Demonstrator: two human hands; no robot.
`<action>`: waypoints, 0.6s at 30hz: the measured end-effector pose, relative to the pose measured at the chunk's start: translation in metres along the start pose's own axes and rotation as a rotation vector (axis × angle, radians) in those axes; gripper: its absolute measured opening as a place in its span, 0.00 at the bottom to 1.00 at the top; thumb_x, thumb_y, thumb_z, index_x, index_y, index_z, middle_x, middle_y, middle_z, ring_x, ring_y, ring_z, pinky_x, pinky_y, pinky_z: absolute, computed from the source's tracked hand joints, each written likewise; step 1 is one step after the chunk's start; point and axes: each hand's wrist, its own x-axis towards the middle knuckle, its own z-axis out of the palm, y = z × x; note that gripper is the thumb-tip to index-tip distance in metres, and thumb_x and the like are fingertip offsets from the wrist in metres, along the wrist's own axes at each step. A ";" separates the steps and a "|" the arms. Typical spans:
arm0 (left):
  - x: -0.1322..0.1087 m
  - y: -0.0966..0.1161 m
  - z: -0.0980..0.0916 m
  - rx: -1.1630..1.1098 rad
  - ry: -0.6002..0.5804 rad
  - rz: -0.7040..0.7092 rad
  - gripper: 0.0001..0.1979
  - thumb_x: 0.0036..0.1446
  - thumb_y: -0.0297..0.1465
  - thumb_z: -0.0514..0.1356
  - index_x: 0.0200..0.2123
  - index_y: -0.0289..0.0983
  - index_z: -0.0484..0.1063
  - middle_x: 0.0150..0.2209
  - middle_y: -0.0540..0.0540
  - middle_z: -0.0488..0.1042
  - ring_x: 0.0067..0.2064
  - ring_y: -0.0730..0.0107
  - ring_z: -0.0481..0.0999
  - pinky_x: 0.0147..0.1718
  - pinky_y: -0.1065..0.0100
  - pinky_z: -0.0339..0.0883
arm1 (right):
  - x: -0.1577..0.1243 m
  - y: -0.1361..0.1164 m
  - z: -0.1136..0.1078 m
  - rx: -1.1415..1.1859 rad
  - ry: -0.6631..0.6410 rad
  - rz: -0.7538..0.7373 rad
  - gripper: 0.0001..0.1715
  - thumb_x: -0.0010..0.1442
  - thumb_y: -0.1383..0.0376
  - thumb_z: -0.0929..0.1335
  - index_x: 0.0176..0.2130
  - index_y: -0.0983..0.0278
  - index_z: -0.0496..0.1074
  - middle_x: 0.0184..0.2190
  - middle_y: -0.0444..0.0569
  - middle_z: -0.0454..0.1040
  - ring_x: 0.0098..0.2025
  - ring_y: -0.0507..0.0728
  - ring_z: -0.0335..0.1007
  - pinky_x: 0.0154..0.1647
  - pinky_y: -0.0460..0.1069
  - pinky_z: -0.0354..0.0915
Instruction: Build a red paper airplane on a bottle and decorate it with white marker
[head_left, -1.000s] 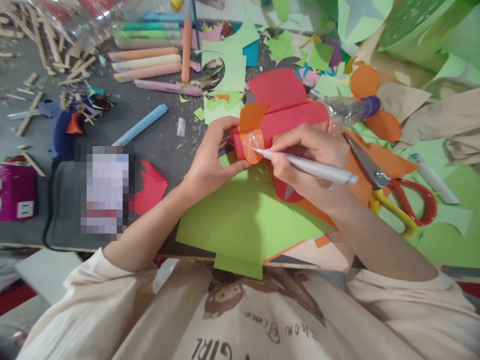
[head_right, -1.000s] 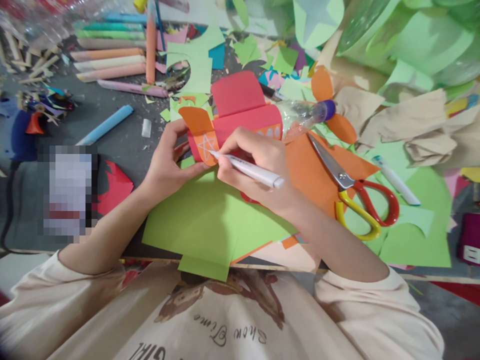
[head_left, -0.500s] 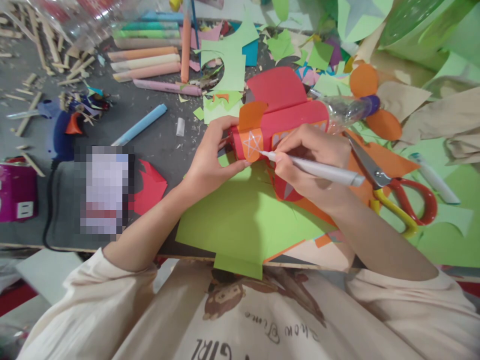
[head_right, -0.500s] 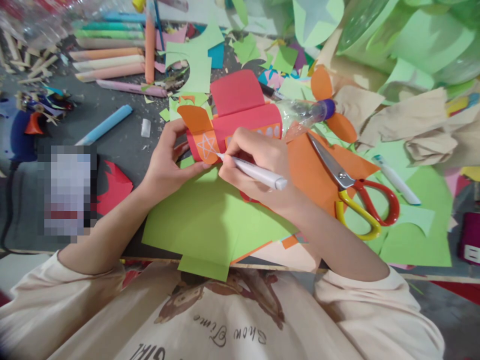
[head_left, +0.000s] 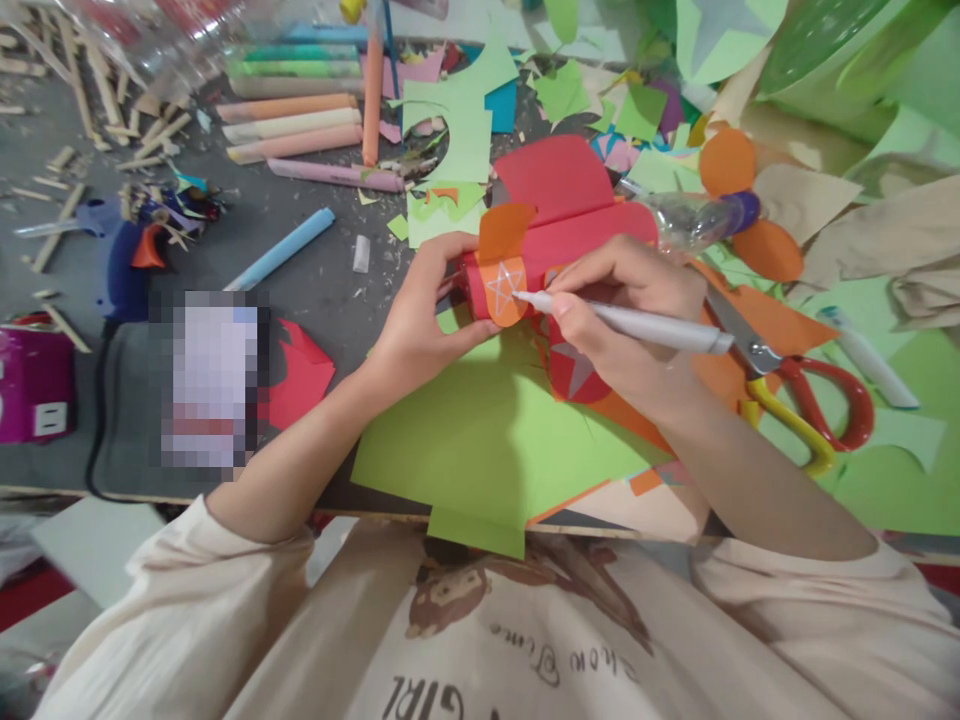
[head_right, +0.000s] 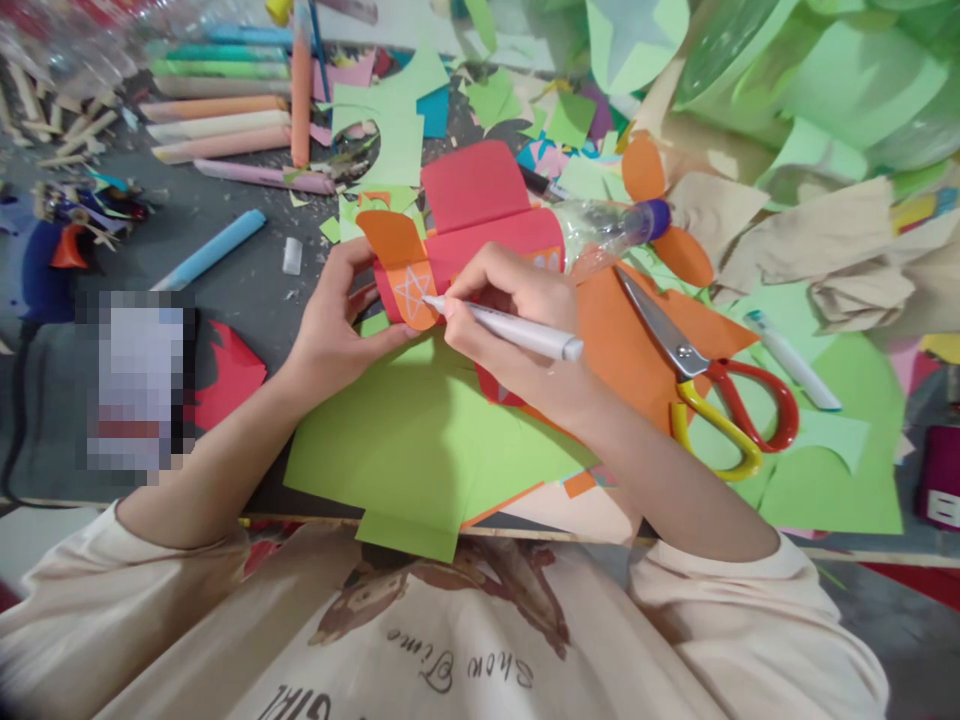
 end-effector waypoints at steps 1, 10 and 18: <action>0.000 -0.001 0.000 0.001 0.000 0.003 0.32 0.59 0.50 0.64 0.61 0.48 0.57 0.61 0.41 0.65 0.61 0.56 0.71 0.56 0.59 0.72 | 0.000 0.000 0.000 0.002 -0.007 0.000 0.11 0.61 0.61 0.70 0.27 0.59 0.71 0.20 0.40 0.70 0.21 0.49 0.64 0.20 0.47 0.60; 0.001 0.001 -0.004 0.012 -0.037 -0.001 0.33 0.59 0.50 0.63 0.61 0.47 0.56 0.61 0.41 0.64 0.62 0.55 0.70 0.56 0.59 0.72 | 0.000 0.000 0.000 0.005 -0.006 -0.018 0.10 0.58 0.64 0.71 0.26 0.59 0.70 0.19 0.40 0.70 0.21 0.49 0.64 0.20 0.46 0.58; 0.001 0.003 -0.003 0.002 -0.028 -0.016 0.32 0.59 0.49 0.64 0.61 0.47 0.56 0.61 0.41 0.64 0.62 0.56 0.70 0.57 0.59 0.72 | 0.000 -0.001 0.000 -0.021 0.003 -0.049 0.11 0.59 0.63 0.70 0.25 0.58 0.69 0.19 0.39 0.69 0.20 0.50 0.63 0.19 0.47 0.58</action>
